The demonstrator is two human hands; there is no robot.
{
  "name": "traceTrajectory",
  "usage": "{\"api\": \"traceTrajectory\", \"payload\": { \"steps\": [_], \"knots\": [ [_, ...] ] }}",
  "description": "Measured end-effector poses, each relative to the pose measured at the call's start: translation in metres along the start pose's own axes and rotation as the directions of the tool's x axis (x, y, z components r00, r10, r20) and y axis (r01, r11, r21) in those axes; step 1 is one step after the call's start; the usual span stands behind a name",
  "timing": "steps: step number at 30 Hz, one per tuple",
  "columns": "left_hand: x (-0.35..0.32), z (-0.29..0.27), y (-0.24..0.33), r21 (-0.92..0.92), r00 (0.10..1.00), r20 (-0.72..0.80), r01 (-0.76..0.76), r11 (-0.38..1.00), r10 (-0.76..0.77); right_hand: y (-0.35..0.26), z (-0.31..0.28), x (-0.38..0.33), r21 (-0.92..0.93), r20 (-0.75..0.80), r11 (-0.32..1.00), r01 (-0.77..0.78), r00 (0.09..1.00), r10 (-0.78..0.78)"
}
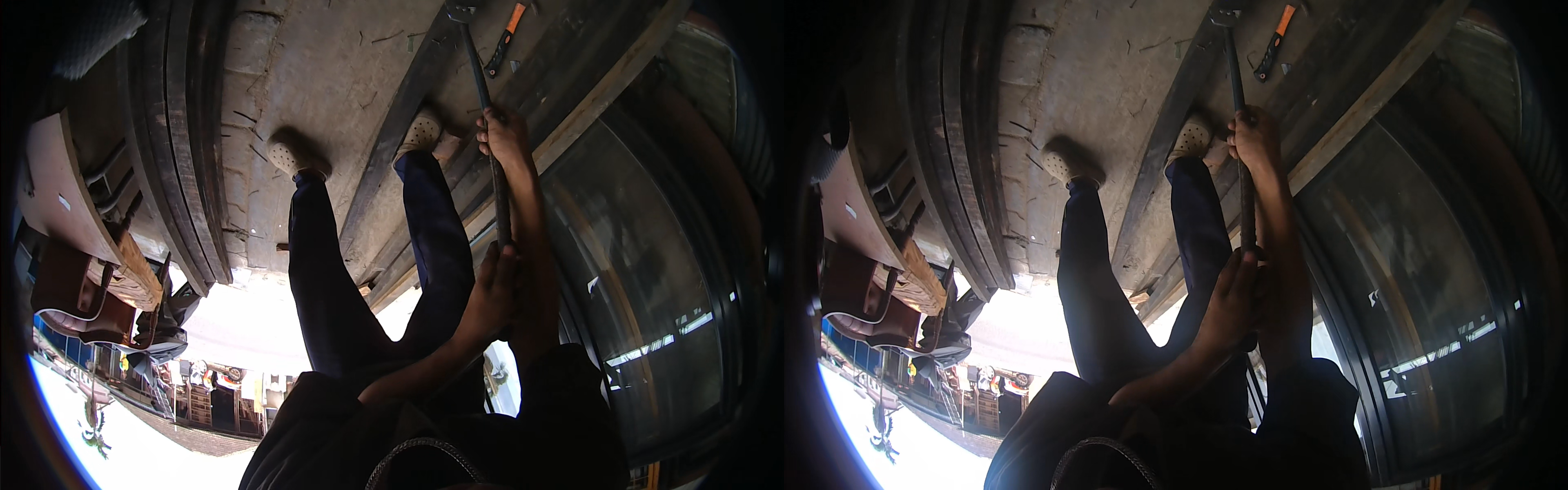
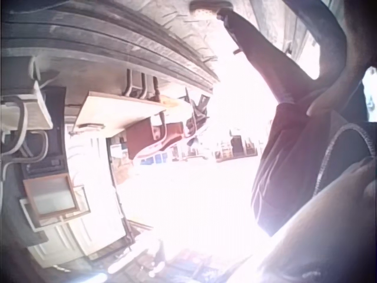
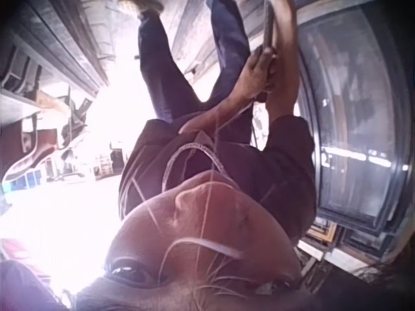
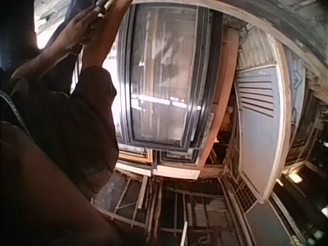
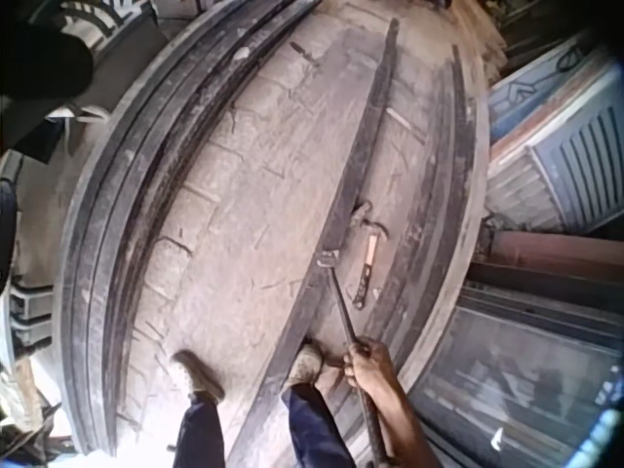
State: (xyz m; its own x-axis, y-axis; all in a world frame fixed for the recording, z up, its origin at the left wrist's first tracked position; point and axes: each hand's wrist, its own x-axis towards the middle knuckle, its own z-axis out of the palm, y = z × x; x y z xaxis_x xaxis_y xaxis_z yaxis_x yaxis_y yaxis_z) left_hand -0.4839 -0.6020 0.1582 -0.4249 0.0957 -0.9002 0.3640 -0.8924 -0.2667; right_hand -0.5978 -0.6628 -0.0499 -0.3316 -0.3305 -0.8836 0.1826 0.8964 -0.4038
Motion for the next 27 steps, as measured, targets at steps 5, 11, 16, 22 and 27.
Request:
{"api": "traceTrajectory", "payload": {
  "steps": [5,11,16,22,27],
  "knots": [
    [0.024,-0.030,-0.008,0.260,0.978,0.150,-0.178,0.949,0.142,-0.006,0.018,-0.002,0.089,-0.033,0.996,-0.022,0.999,0.025],
    [0.013,-0.064,-0.005,0.007,0.991,0.017,-0.136,0.991,0.136,0.037,0.040,0.002,0.022,-0.133,0.997,0.071,0.989,-0.068],
    [0.044,-0.175,-0.076,0.694,0.852,0.008,-0.382,0.610,0.524,0.166,0.044,0.057,0.033,-0.110,0.974,0.226,0.969,-0.222],
    [0.051,-0.162,-0.063,0.868,0.812,-0.044,-0.258,0.425,0.582,0.109,0.061,-0.027,0.085,-0.086,0.996,-0.005,0.996,0.013],
    [0.058,-0.171,-0.083,0.808,0.715,-0.024,-0.398,0.435,0.699,0.154,0.058,-0.127,-0.111,0.025,0.984,-0.136,0.990,0.140]
  ]
}}
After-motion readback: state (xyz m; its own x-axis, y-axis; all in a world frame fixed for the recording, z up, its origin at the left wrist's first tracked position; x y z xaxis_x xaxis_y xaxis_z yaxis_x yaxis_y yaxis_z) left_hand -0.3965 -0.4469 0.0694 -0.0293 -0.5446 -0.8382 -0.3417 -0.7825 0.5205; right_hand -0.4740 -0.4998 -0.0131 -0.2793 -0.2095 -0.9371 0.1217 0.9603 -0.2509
